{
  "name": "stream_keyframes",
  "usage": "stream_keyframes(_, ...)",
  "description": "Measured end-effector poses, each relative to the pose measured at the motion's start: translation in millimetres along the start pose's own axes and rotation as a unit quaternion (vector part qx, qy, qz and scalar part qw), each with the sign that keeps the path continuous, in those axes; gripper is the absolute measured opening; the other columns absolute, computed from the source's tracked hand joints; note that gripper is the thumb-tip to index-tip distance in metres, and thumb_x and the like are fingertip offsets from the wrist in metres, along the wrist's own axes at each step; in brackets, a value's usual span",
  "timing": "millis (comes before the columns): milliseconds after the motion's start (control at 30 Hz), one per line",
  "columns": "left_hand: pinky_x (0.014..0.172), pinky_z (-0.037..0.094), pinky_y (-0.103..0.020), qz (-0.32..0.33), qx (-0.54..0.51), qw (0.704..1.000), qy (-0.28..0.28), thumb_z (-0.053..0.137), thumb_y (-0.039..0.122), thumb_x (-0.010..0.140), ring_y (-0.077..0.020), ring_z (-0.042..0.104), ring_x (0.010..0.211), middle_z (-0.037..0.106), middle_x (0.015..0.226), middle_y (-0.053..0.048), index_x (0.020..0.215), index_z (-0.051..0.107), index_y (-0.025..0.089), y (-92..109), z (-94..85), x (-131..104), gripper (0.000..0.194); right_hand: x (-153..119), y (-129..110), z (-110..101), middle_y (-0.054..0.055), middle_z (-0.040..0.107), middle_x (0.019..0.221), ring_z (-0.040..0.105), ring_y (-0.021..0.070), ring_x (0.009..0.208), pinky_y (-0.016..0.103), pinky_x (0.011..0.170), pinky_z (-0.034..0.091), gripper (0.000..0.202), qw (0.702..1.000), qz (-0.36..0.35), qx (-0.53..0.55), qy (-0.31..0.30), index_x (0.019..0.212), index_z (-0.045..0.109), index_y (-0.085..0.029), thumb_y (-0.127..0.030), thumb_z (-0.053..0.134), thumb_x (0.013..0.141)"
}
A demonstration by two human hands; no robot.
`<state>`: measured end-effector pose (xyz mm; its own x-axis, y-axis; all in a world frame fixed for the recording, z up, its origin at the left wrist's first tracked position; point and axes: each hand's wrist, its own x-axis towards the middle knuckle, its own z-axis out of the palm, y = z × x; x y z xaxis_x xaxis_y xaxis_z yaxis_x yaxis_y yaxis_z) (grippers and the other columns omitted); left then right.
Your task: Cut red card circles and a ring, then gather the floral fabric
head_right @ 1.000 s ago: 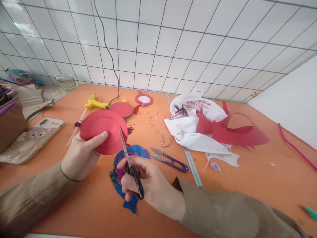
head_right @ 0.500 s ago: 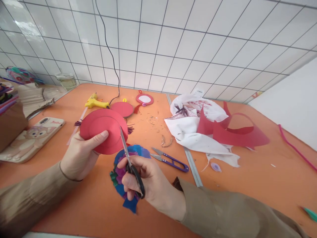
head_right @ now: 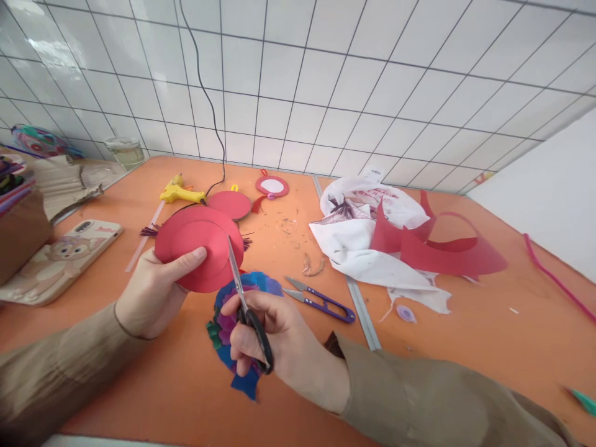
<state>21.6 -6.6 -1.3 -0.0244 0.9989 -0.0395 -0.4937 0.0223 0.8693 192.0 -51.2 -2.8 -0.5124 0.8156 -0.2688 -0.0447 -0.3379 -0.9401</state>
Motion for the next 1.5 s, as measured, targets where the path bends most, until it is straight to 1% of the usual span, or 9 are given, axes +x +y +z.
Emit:
stream_keyframes(233, 0.078, 0.054, -0.034, -0.013, -0.002, 1.0, 0.007, 0.077, 0.019, 0.064, -0.0233, 0.067, 0.085, 0.074, 0.084, -0.006, 0.085, 0.073, 0.014, 0.2, 1.0, -2.2, 0.022, 0.6, 7.9, -4.5, -0.002, 0.057, 0.064, 0.054, 0.0069, 0.049, 0.02, 0.049, 0.042, 0.051, 0.999, -0.035, 0.017, -0.02, 0.097, 0.05, -0.014, -0.056, 0.065, 0.073)
stream_keyframes(333, 0.077, 0.054, -0.034, -0.023, -0.004, 1.0, 0.004, 0.077, 0.02, 0.064, -0.0236, 0.067, 0.085, 0.074, 0.086, -0.007, 0.087, 0.072, 0.015, 0.6, 1.2, -3.1, 0.024, 1.7, 9.9, -4.7, -0.002, 0.056, 0.062, 0.052, 0.0068, 0.048, 0.02, 0.049, 0.042, 0.051, 0.998, -0.044, 0.023, -0.025, 0.097, 0.05, -0.014, -0.056, 0.065, 0.073)
stream_keyframes(467, 0.075, 0.054, -0.034, -0.035, -0.007, 0.999, 0.001, 0.076, 0.021, 0.065, -0.0241, 0.067, 0.085, 0.074, 0.087, -0.008, 0.088, 0.072, 0.014, 0.7, 1.7, -3.4, 0.025, 2.1, 10.0, -3.3, -0.003, 0.056, 0.06, 0.052, 0.0073, 0.048, 0.02, 0.049, 0.042, 0.051, 0.999, -0.041, 0.021, -0.02, 0.096, 0.05, -0.014, -0.057, 0.065, 0.072)
stream_keyframes(733, 0.073, 0.054, -0.032, -0.033, -0.003, 0.999, 0.004, 0.076, 0.021, 0.065, -0.0236, 0.067, 0.085, 0.073, 0.086, -0.007, 0.087, 0.072, 0.014, 0.9, 1.9, -4.7, 0.024, 1.9, 8.1, -3.5, -0.004, 0.055, 0.058, 0.052, 0.0077, 0.049, 0.021, 0.05, 0.042, 0.052, 0.999, -0.038, 0.016, -0.02, 0.096, 0.05, -0.014, -0.058, 0.065, 0.072)
stream_keyframes(1000, 0.075, 0.053, -0.032, -0.031, -0.001, 1.0, 0.002, 0.076, 0.021, 0.066, -0.0231, 0.066, 0.086, 0.073, 0.087, -0.007, 0.088, 0.071, 0.014, 2.2, 1.7, -3.2, 0.023, 0.3, 9.4, -3.2, -0.005, 0.053, 0.059, 0.05, 0.0069, 0.047, 0.023, 0.051, 0.042, 0.053, 0.999, -0.039, 0.011, -0.018, 0.097, 0.051, -0.014, -0.058, 0.065, 0.072)
stream_keyframes(1233, 0.079, 0.053, -0.036, -0.022, 0.002, 1.0, 0.0, 0.076, 0.02, 0.064, -0.025, 0.067, 0.087, 0.074, 0.087, -0.008, 0.087, 0.072, 0.014, 2.2, 0.5, -1.6, 0.024, 0.4, 7.5, -2.7, -0.004, 0.053, 0.058, 0.051, 0.0084, 0.049, 0.023, 0.05, 0.041, 0.051, 0.999, -0.039, 0.002, -0.012, 0.096, 0.051, -0.015, -0.058, 0.064, 0.073)
stream_keyframes(1500, 0.078, 0.053, -0.035, -0.014, 0.004, 1.0, -0.008, 0.076, 0.019, 0.066, -0.025, 0.067, 0.087, 0.075, 0.087, -0.007, 0.089, 0.072, 0.015, 2.7, -1.0, 0.1, 0.024, 0.0, 8.9, -2.0, -0.004, 0.054, 0.06, 0.051, 0.0078, 0.047, 0.024, 0.052, 0.042, 0.052, 0.999, -0.033, 0.006, -0.009, 0.097, 0.051, -0.015, -0.059, 0.064, 0.072)
